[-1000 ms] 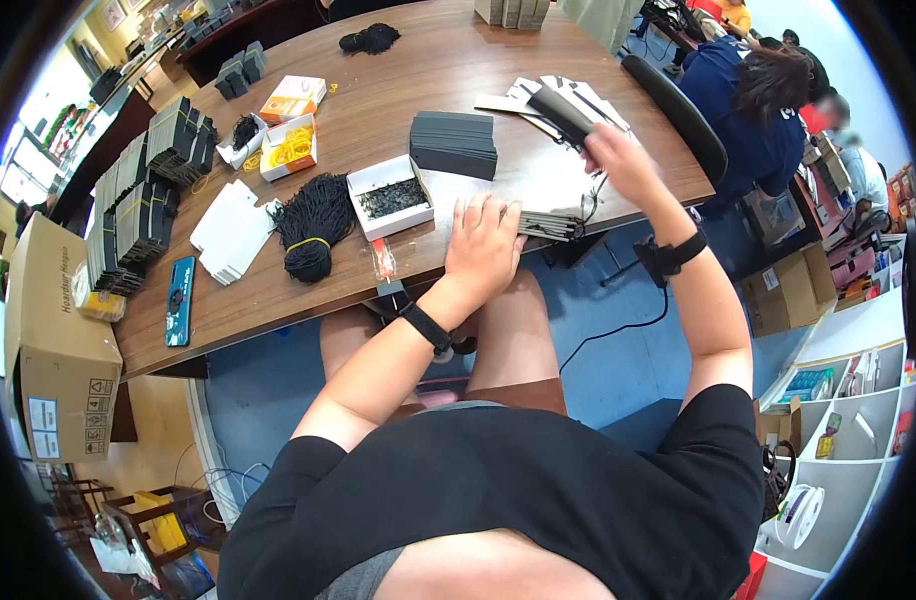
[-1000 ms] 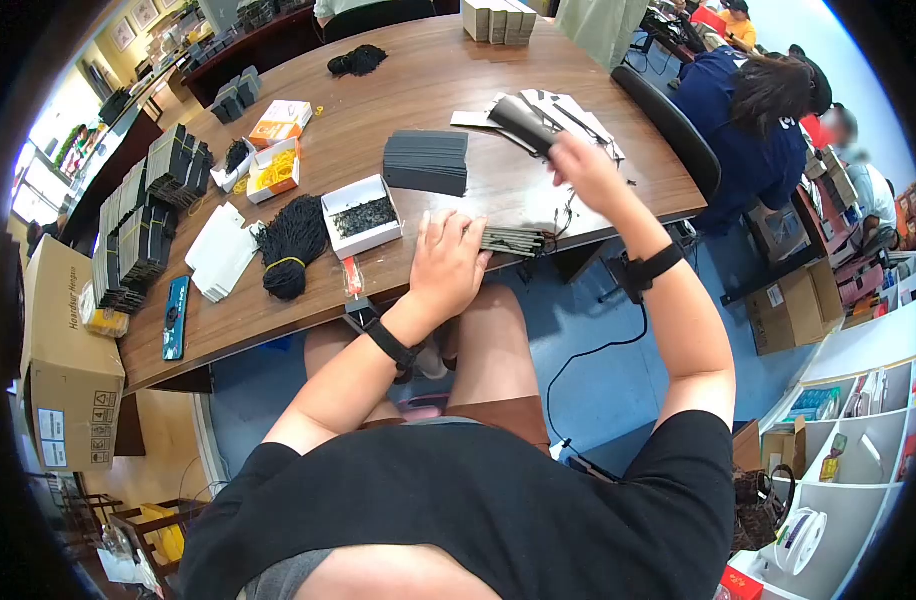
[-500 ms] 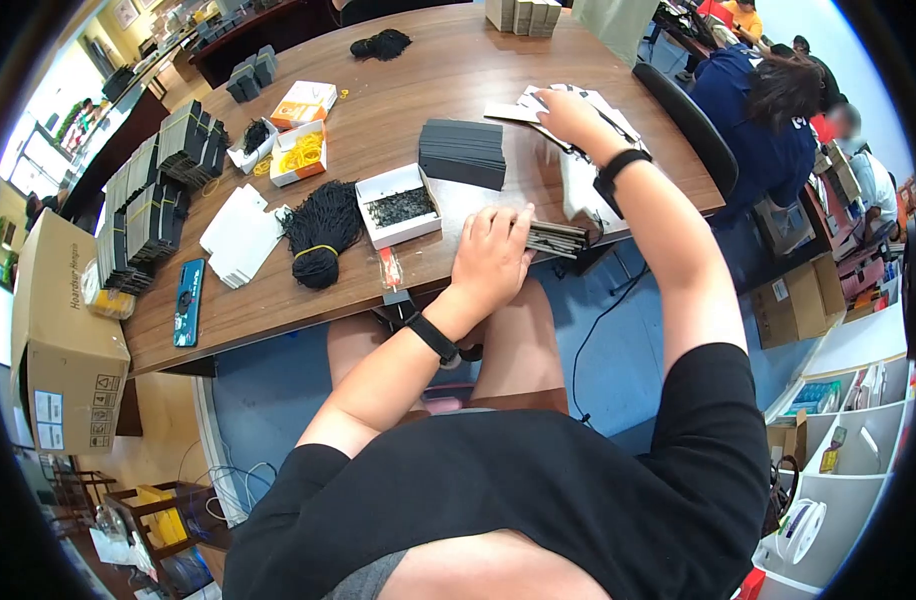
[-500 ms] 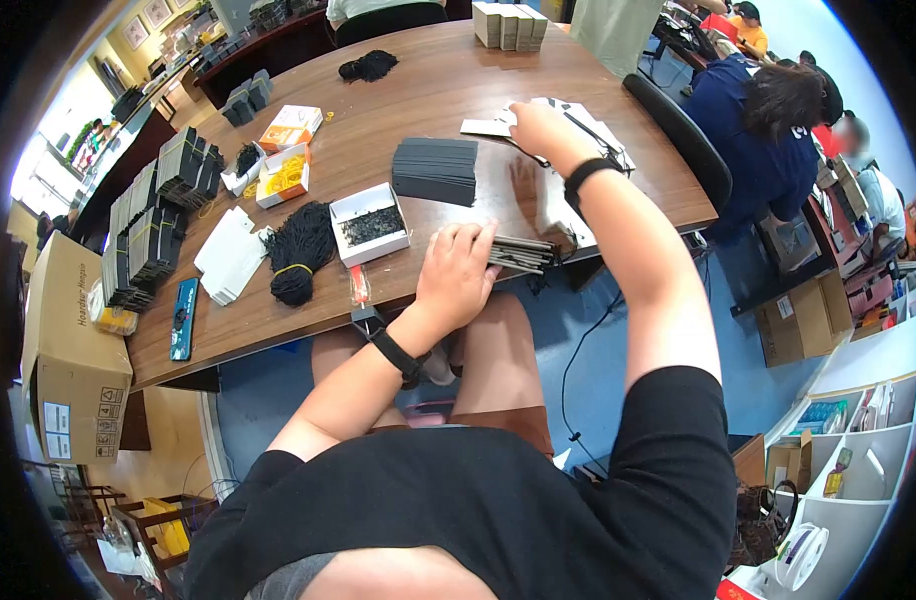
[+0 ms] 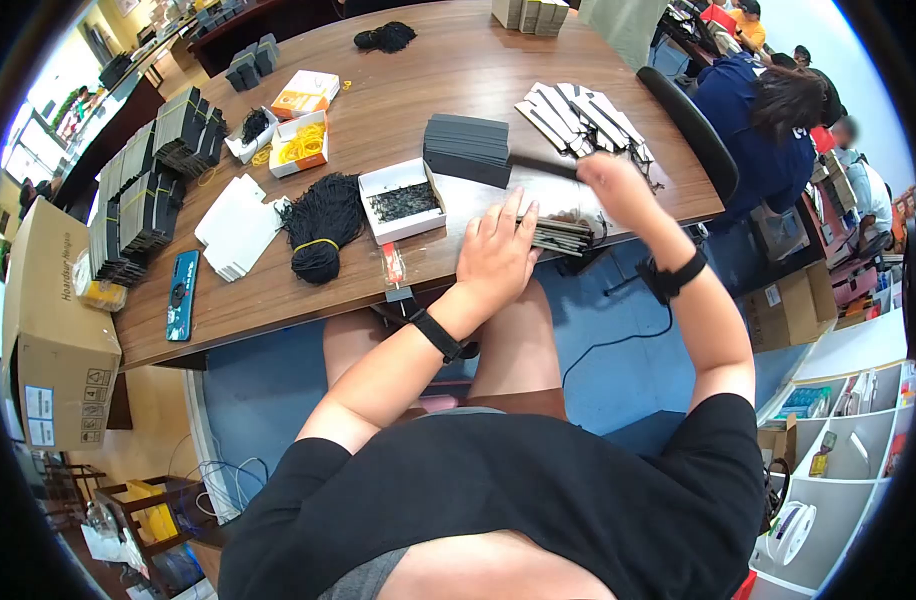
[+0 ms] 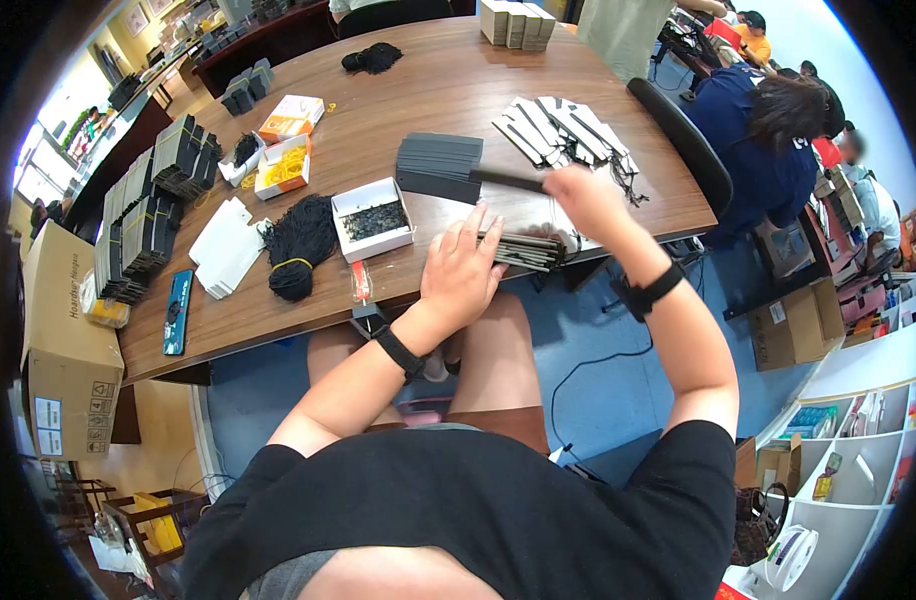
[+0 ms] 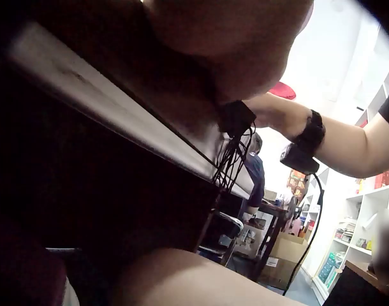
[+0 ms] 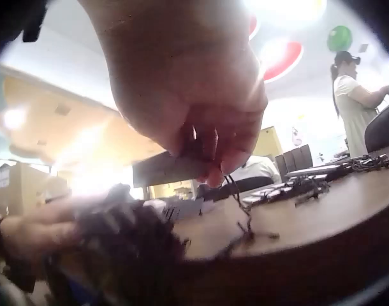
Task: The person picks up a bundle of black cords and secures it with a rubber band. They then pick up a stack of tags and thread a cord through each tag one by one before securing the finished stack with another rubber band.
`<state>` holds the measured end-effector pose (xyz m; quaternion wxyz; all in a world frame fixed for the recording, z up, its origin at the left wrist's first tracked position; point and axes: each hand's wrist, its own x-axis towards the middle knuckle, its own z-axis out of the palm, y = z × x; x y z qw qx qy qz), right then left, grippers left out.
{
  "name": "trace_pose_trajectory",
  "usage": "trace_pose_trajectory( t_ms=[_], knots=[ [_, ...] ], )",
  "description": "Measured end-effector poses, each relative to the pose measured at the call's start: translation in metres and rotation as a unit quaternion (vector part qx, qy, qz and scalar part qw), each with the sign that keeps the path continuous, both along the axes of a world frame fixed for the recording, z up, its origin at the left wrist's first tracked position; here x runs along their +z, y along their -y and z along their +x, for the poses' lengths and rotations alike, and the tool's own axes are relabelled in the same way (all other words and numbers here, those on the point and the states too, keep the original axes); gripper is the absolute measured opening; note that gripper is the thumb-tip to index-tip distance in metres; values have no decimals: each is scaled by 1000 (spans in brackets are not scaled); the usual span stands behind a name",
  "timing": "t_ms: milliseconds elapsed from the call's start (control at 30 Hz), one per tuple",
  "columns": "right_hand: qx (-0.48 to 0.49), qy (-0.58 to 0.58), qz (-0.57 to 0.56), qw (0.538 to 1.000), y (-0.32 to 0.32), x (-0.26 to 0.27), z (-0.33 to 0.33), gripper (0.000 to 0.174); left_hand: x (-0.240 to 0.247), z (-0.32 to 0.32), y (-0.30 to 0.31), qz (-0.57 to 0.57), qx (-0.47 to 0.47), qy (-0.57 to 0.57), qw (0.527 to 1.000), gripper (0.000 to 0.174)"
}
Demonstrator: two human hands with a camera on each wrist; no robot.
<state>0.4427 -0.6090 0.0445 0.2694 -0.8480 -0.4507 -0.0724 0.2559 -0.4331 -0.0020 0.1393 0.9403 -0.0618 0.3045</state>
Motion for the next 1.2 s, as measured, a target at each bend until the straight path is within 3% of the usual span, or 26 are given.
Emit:
trace_pose_trajectory(
  t_ms=[33,100,233,300,367,467,567,600,700,800,933,1033,1067,1100,1167,1200],
  knots=[
    [17,70,-113,991,5,-1,-17,16,-1,0,1,0,2,1,1000,68],
    [57,-5,-129,990,4,2,-44,21,-3,1,3,4,5,-3,1000,69],
    [53,-268,-262,926,-8,44,-18,34,3,-1,5,39,29,1,999,68],
    [-23,-180,-170,969,-20,28,24,38,6,-2,6,51,34,-4,998,67],
    [-108,-5,-95,990,-38,10,58,41,6,-1,6,45,31,-24,998,67],
    [-169,67,-129,975,-69,3,72,37,6,0,3,25,5,-15,1000,65],
    [-193,146,-241,940,-83,-6,65,34,5,1,1,10,-16,-3,1000,65],
    [-214,119,-238,940,-86,-9,69,30,5,0,1,11,-16,-1,1000,65],
    [-157,176,-274,932,-80,-23,87,31,6,-1,0,13,-16,7,1000,65],
    [-76,143,-288,944,-64,3,47,22,4,-1,0,11,-17,13,1000,66],
    [-17,75,-87,993,-38,-14,45,12,3,-1,1,11,-9,10,1000,66],
    [-128,112,-101,980,-34,-4,44,17,4,-2,1,12,-5,3,1000,66],
    [-152,182,-30,971,-35,-3,45,20,5,-2,1,12,-5,-1,1000,66],
    [-139,182,69,971,-37,7,38,20,4,-2,1,10,-4,-5,1000,67],
    [-81,113,56,989,-35,20,18,19,4,-1,0,6,-2,-11,1000,68],
    [-63,105,-31,992,-34,23,2,18,3,-1,0,6,0,-6,1000,68]
  ],
)
